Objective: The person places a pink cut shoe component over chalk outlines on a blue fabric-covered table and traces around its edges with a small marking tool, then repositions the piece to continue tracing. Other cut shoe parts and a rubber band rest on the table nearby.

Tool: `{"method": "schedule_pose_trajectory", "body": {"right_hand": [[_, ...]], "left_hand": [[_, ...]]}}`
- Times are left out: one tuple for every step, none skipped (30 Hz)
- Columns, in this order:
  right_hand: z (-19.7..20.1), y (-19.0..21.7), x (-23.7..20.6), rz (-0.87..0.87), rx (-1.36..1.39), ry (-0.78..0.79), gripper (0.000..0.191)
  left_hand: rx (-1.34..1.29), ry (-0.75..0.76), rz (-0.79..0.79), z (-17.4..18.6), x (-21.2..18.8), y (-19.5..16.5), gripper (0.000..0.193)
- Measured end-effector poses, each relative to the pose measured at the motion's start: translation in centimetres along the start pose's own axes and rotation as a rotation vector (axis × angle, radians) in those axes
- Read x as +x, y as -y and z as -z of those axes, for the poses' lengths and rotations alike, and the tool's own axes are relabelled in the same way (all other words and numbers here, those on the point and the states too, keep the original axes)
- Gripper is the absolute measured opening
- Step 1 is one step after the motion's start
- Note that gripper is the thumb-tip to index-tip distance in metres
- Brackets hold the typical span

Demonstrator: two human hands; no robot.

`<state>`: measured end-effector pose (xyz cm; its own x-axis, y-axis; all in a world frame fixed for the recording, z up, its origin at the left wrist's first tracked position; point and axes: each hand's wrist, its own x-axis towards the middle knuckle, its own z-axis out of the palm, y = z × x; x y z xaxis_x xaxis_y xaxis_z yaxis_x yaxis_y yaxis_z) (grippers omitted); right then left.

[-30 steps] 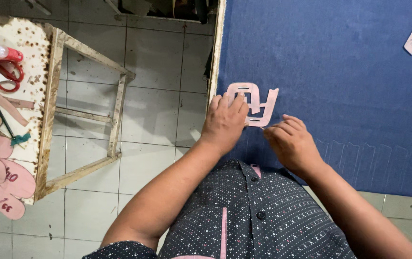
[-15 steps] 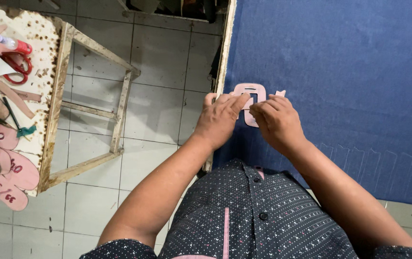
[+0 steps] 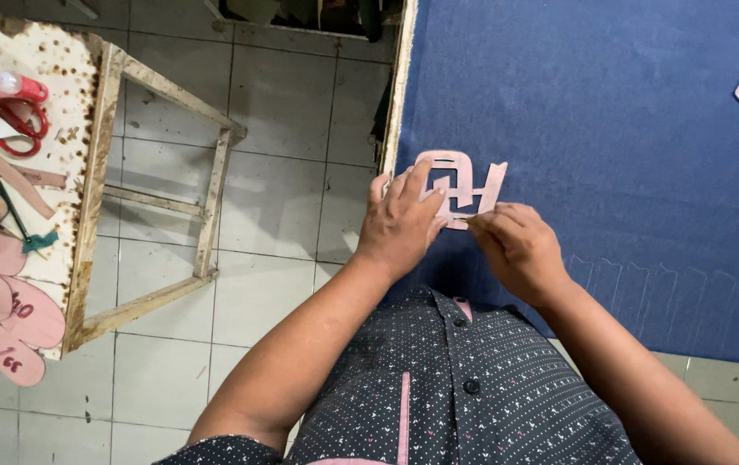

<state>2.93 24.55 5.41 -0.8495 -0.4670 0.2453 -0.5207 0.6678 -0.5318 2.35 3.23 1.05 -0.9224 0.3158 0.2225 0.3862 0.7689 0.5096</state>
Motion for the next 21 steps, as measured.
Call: {"method": "schedule_pose_trajectory", "body": {"right_hand": [[0.2, 0.0, -0.1, -0.010, -0.031, 0.013, 0.010], [0.6, -0.1, -0.3, -0.020, -0.061, 0.026, 0.008], [0.9, -0.1, -0.5, -0.028, -0.091, 0.041, 0.007], [1.1, 0.0, -0.6, -0.059, -0.111, 0.035, 0.007], [1.1, 0.0, -0.5, -0.088, -0.132, 0.027, 0.007], [1.2, -0.1, -0.5, -0.117, -0.152, 0.018, 0.007], [1.1, -0.2, -0.2, -0.128, -0.112, -0.009, 0.008], [0.6, -0.3, 0.3, -0.137, -0.071, -0.038, 0.009], [0.1, -0.5, 0.9, -0.146, -0.031, -0.065, 0.010], [-0.2, -0.9, 1.5, -0.151, -0.003, -0.090, 0.009], [-0.6, -1.3, 2.3, -0.154, 0.026, -0.116, 0.009], [-1.1, -1.7, 3.0, -0.158, 0.055, -0.142, 0.009], [-1.5, -1.9, 3.7, -0.181, 0.082, -0.142, 0.009], [-1.9, -2.2, 4.4, -0.204, 0.110, -0.142, 0.010], [-2.2, -2.3, 5.0, -0.225, 0.137, -0.141, 0.010], [-2.5, -2.3, 5.3, -0.213, 0.145, -0.139, 0.010], [-2.7, -2.2, 5.5, -0.201, 0.153, -0.136, 0.010], [-2.7, -2.2, 5.7, -0.189, 0.160, -0.134, 0.010], [-2.7, -2.2, 5.8, -0.166, 0.116, -0.133, 0.009], [-2.5, -2.2, 5.9, -0.143, 0.071, -0.133, 0.008], [-2.4, -2.2, 5.9, -0.120, 0.026, -0.133, 0.006]], "left_hand": [[0.015, 0.017, 0.000, 0.0, 0.1, 0.0, 0.042], [0.030, 0.033, 0.002, 0.0, 0.2, -0.1, 0.041], [0.045, 0.049, 0.005, 0.0, 0.2, -0.1, 0.040], [0.049, 0.057, 0.011, 0.1, 0.3, -0.2, 0.039], [0.054, 0.062, 0.016, 0.1, 0.3, -0.2, 0.038], [0.059, 0.069, 0.020, 0.1, 0.3, -0.3, 0.038], [0.054, 0.068, 0.020, 0.1, 0.3, -0.4, 0.037], [0.051, 0.067, 0.019, 0.1, 0.4, -0.3, 0.037], [0.048, 0.065, 0.020, 0.1, 0.4, -0.3, 0.036], [0.034, 0.060, 0.023, 0.0, 0.4, -0.3, 0.036], [0.022, 0.054, 0.026, 0.0, 0.4, -0.3, 0.036], [0.010, 0.049, 0.029, -0.1, 0.3, -0.3, 0.035], [0.012, 0.051, 0.033, -0.2, 0.3, -0.3, 0.035], [0.015, 0.053, 0.037, -0.3, 0.2, -0.3, 0.036], [0.018, 0.054, 0.042, -0.4, 0.2, -0.2, 0.036], [0.022, 0.049, 0.041, -0.4, 0.2, -0.2, 0.035], [0.025, 0.045, 0.042, -0.5, 0.2, -0.2, 0.034], [0.029, 0.039, 0.041, -0.5, 0.2, -0.2, 0.033], [0.026, 0.041, 0.047, -0.5, 0.2, -0.2, 0.032], [0.024, 0.043, 0.052, -0.5, 0.2, -0.2, 0.032], [0.021, 0.045, 0.057, -0.5, 0.2, -0.2, 0.032]]}}
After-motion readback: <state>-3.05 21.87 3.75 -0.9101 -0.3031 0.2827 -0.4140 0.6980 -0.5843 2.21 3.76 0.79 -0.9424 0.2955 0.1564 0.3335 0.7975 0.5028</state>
